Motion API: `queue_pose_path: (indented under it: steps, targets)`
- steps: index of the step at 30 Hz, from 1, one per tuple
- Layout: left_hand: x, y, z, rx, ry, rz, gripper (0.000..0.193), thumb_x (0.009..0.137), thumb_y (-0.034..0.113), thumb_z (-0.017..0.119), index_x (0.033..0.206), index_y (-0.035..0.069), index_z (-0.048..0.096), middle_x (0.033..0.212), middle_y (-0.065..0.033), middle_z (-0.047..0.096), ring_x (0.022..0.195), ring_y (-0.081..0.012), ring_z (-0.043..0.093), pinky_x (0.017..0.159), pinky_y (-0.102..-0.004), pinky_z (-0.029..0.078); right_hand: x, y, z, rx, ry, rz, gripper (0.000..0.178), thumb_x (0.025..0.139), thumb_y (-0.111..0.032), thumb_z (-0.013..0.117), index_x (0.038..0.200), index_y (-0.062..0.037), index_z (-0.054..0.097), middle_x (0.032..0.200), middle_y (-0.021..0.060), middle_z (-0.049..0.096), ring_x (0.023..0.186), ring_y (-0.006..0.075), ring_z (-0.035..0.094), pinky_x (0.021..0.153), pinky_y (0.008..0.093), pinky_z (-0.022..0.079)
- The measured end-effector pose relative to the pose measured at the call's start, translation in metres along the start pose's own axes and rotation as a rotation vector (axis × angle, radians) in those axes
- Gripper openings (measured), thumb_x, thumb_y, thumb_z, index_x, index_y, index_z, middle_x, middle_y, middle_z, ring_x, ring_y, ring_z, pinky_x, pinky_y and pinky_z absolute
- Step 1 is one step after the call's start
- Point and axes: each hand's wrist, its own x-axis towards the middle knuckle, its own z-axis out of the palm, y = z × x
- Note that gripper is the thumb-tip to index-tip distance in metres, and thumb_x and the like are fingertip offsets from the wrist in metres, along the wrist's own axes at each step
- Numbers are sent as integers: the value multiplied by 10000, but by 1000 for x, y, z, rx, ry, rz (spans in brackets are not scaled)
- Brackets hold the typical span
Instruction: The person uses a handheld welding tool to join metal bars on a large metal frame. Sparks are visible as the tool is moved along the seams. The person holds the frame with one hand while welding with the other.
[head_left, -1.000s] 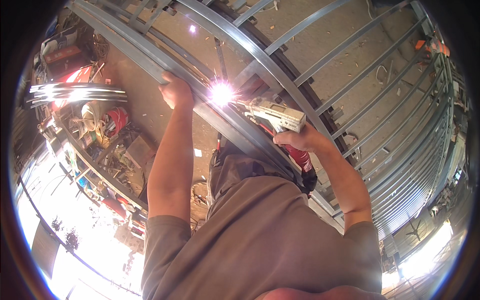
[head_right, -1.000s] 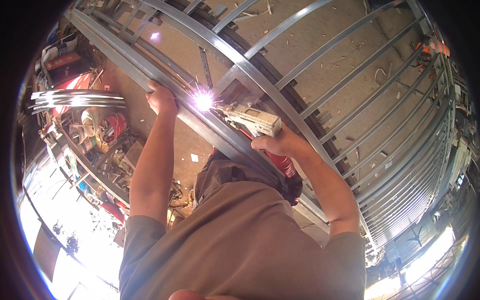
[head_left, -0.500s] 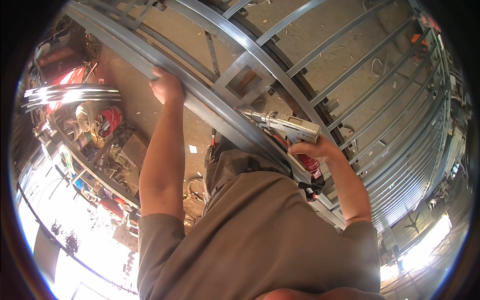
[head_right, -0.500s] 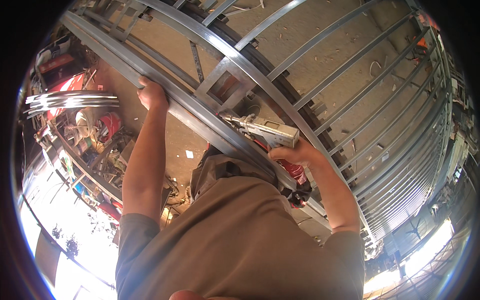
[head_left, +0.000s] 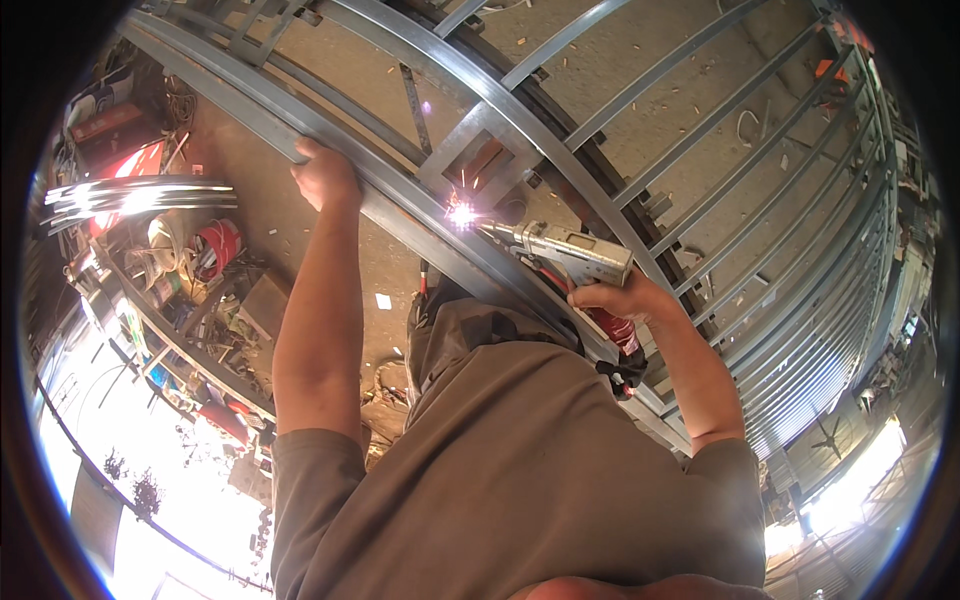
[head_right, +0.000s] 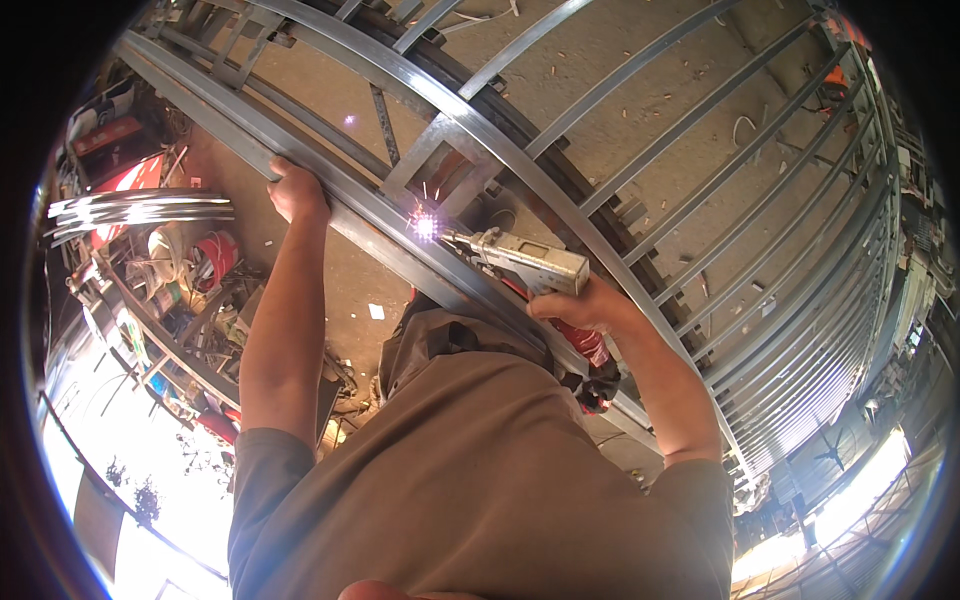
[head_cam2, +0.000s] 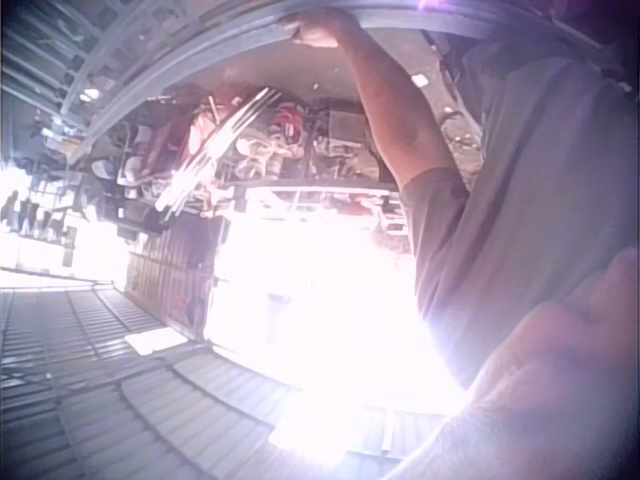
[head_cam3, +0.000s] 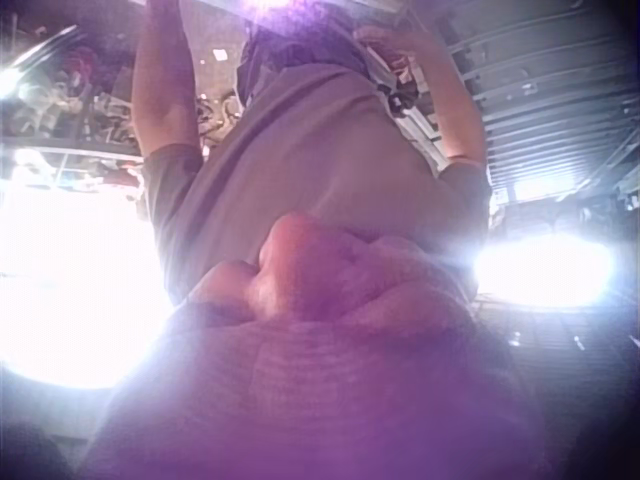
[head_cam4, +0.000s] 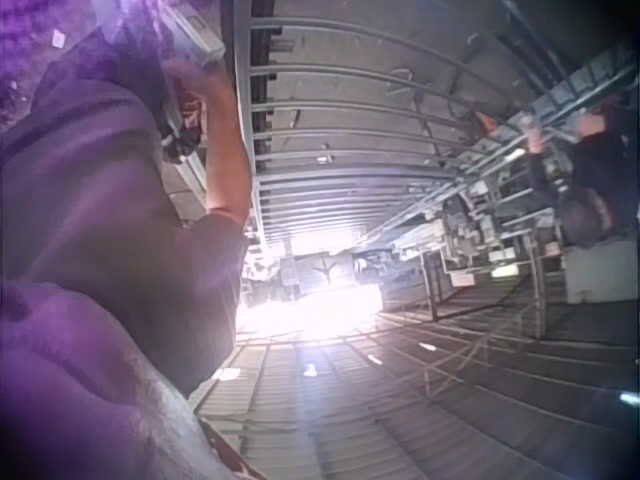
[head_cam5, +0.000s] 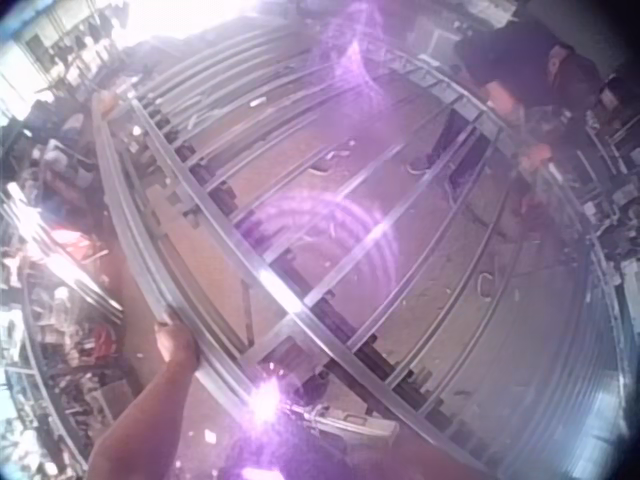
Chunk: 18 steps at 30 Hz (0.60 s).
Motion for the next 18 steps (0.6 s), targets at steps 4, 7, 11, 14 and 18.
queue_pose_path:
  steps: [4, 7, 11, 14, 18]
  targets:
    - [0, -1, 0, -7, -11, -7, 849, 1057, 631, 369, 1422, -112, 558, 1405, -316, 631, 1313, -454, 612, 1138, -504, 467, -1, -1, 1, 43, -2, 11, 330, 829, -88, 836, 1125, -47, 696, 961, 11, 702, 877, 114, 651, 789, 298, 555]
    - [2, -2, 1, -6, -8, -5, 848, 1057, 630, 367, 1425, -110, 557, 1409, -313, 630, 1315, -451, 612, 1138, -504, 466, -1, -1, 1, 5, -4, 6, 313, 834, -81, 834, 1114, -48, 698, 960, 5, 700, 877, 111, 651, 787, 291, 553]
    - [4, -4, 2, -18, -12, -5, 844, 1057, 628, 366, 1425, -107, 558, 1411, -313, 629, 1315, -451, 612, 1136, -506, 467, -1, 1, -1, -5, -10, 4, 309, 837, -85, 841, 1108, -48, 698, 958, 2, 700, 880, 107, 649, 785, 288, 552]
    - [2, -3, 0, -26, -23, 13, 843, 1057, 626, 366, 1428, -108, 553, 1401, -319, 633, 1297, -452, 624, 1123, -509, 479, -1, 3, -2, -3, -17, 9, 309, 839, -85, 844, 1109, -48, 697, 956, 1, 700, 885, 105, 647, 787, 288, 552]
    - [-2, 0, -3, -20, -22, -2, 844, 1058, 625, 364, 1426, -111, 552, 1389, -315, 642, 1276, -453, 637, 1113, -508, 487, -2, 4, -4, -40, -3, 8, 314, 840, -79, 843, 1115, -49, 696, 955, -1, 700, 890, 105, 645, 792, 290, 554]
